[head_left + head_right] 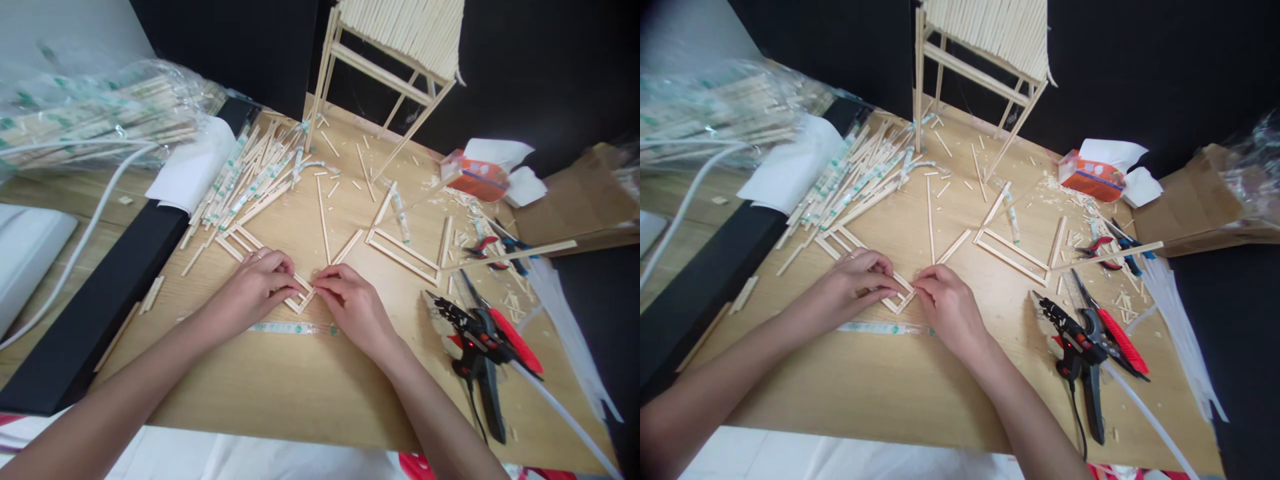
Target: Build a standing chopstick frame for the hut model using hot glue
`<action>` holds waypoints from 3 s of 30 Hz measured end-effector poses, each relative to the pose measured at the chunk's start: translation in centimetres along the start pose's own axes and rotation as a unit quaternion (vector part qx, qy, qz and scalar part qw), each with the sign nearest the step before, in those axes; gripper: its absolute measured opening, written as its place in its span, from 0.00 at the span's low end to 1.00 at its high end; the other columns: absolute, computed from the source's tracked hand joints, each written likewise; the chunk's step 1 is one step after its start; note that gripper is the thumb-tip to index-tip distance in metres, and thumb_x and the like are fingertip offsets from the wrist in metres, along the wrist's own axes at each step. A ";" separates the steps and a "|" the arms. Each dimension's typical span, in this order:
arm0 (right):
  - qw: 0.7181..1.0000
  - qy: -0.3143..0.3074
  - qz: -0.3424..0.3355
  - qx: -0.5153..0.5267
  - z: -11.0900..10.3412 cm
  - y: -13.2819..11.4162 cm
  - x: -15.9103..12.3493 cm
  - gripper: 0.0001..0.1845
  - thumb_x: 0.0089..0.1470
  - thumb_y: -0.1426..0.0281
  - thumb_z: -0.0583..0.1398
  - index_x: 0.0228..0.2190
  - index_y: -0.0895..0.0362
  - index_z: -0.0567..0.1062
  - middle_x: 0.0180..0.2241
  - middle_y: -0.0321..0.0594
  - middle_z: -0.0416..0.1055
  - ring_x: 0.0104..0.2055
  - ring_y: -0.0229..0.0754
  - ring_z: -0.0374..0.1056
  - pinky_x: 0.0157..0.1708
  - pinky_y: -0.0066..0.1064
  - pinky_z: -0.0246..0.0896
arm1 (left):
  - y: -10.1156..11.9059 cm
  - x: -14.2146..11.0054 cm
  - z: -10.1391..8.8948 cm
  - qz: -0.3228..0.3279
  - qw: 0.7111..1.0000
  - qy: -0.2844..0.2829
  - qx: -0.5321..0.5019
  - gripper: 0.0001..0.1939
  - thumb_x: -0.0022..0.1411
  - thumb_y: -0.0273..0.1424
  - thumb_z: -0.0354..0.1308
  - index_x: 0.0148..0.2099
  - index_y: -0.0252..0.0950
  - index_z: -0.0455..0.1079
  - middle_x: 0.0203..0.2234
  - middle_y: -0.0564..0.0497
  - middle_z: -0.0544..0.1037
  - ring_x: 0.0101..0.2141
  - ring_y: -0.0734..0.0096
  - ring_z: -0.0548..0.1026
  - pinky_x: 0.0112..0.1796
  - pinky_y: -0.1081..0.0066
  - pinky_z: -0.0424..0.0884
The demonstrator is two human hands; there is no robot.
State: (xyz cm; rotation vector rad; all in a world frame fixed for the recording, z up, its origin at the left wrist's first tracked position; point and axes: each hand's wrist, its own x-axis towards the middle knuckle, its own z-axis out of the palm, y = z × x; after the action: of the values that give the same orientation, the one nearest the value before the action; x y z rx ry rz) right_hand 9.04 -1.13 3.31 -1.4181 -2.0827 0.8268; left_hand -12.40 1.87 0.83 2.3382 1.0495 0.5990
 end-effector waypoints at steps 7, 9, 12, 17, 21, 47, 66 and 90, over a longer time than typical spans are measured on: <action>1.000 0.003 0.001 0.004 0.0 0.0 0.0 0.10 0.57 0.79 0.59 0.37 0.59 0.80 0.39 0.41 0.73 0.41 0.38 0.70 0.44 0.28 0.65 | 0.0 0.0 0.0 0.001 1.000 -0.005 -0.004 0.07 0.63 0.33 0.58 0.38 0.39 0.77 0.36 0.49 0.71 0.41 0.65 0.68 0.43 0.65 0.62; 1.000 0.002 0.002 0.003 0.0 0.0 0.1 0.10 0.57 0.79 0.59 0.37 0.60 0.80 0.39 0.42 0.73 0.41 0.38 0.70 0.44 0.28 0.65 | -0.1 0.0 0.0 0.002 1.000 -0.010 -0.005 0.07 0.63 0.34 0.57 0.38 0.39 0.76 0.36 0.49 0.71 0.41 0.66 0.68 0.43 0.65 0.62; 1.000 0.000 0.004 0.001 0.0 0.0 0.0 0.10 0.57 0.79 0.59 0.37 0.59 0.80 0.40 0.41 0.73 0.41 0.38 0.70 0.44 0.28 0.65 | -0.2 0.0 0.0 0.003 1.000 -0.016 -0.006 0.08 0.64 0.34 0.56 0.38 0.40 0.76 0.36 0.49 0.71 0.41 0.66 0.68 0.43 0.65 0.62; 1.000 0.005 0.001 0.006 0.0 0.1 0.0 0.11 0.57 0.79 0.59 0.37 0.56 0.80 0.39 0.40 0.73 0.41 0.38 0.70 0.44 0.29 0.66 | -0.3 0.1 -0.1 0.002 1.000 -0.020 -0.006 0.08 0.64 0.34 0.56 0.38 0.40 0.76 0.36 0.49 0.71 0.41 0.65 0.68 0.43 0.65 0.62; 1.000 0.007 0.003 0.012 0.0 0.0 0.0 0.12 0.57 0.79 0.59 0.37 0.55 0.80 0.39 0.40 0.73 0.40 0.38 0.71 0.44 0.30 0.67 | -0.1 0.1 -0.2 -0.002 1.000 -0.030 -0.003 0.08 0.65 0.34 0.55 0.38 0.40 0.76 0.37 0.49 0.71 0.42 0.65 0.67 0.43 0.65 0.62; 1.000 0.009 0.010 0.025 0.5 0.4 -0.1 0.11 0.57 0.78 0.59 0.37 0.54 0.79 0.39 0.39 0.72 0.41 0.40 0.71 0.44 0.32 0.66 | 1.1 0.1 -0.6 -0.030 0.999 -0.023 -0.003 0.06 0.63 0.32 0.58 0.38 0.40 0.76 0.36 0.50 0.74 0.42 0.66 0.69 0.45 0.64 0.61; 0.990 0.100 0.086 -0.050 -3.2 1.2 -4.2 0.13 0.59 0.75 0.56 0.39 0.53 0.78 0.39 0.40 0.73 0.41 0.42 0.71 0.42 0.32 0.67 | -1.2 -0.5 -0.4 0.062 0.994 -0.011 0.089 0.38 0.44 0.54 0.66 0.57 0.48 0.67 0.49 0.48 0.76 0.50 0.56 0.70 0.52 0.59 0.56; 0.844 0.326 0.338 -0.261 -6.9 7.6 -21.0 0.25 0.52 0.48 0.58 0.41 0.56 0.69 0.40 0.46 0.69 0.41 0.52 0.67 0.40 0.41 0.64 | 0.0 2.2 -1.8 0.041 0.980 -0.082 0.178 0.20 0.55 0.43 0.60 0.52 0.52 0.70 0.47 0.53 0.79 0.46 0.58 0.76 0.48 0.60 0.63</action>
State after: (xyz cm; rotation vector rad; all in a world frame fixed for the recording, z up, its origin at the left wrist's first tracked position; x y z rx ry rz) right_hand 25.88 -17.24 1.60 -2.3751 -1.2969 -0.0843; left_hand -12.08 4.02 2.65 2.6970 1.0586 0.2557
